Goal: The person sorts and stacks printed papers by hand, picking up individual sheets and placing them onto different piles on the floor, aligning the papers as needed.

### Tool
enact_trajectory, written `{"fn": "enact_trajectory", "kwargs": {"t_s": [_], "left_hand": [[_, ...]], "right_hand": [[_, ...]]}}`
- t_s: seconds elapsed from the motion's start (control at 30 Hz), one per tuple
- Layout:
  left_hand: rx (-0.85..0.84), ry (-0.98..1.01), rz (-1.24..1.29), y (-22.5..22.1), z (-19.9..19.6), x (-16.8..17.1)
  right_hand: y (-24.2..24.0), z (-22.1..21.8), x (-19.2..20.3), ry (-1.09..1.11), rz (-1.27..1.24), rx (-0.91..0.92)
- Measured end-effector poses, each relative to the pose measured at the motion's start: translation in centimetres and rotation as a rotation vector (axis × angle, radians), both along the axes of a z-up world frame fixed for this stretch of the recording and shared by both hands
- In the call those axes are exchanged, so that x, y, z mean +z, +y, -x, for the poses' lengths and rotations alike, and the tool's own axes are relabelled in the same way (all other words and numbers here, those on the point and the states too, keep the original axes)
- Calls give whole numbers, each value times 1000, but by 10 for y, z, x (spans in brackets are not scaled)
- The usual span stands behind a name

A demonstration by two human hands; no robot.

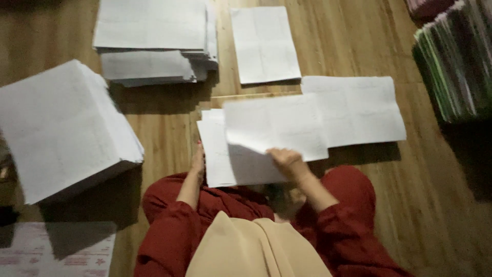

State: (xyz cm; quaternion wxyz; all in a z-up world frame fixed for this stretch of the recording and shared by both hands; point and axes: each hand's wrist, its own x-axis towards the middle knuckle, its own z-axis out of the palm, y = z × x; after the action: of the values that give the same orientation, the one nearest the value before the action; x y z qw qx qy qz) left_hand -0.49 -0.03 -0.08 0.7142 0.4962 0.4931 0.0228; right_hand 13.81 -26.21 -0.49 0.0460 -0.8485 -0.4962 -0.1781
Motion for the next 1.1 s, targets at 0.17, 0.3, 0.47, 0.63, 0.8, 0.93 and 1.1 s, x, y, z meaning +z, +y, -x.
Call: {"fn": "enact_trajectory", "kwargs": {"t_s": [0.17,0.3,0.47,0.63,0.8,0.93,1.1], "left_hand": [[-136,-54,-25,17,-5,-99],[-281,-282,-292,15,-2,-106],[-321,-690,-334,28,7,-31],[-284,-757,-310,20,31,52],[-316,-887,-309,20,34,90],[-324,-496,-432,18,30,77],[478,-612,984,26,9,-61]], "right_hand": [[45,69,-11,338,92,141],[33,57,49,673,-3,-36],[-27,-19,23,970,-714,-629],[-67,-71,-32,1003,-539,-400],[-85,-61,18,1360,-629,-406],[-84,-50,12,1387,-1162,-204],[-72,-31,-22,1751,-1423,95]]}}
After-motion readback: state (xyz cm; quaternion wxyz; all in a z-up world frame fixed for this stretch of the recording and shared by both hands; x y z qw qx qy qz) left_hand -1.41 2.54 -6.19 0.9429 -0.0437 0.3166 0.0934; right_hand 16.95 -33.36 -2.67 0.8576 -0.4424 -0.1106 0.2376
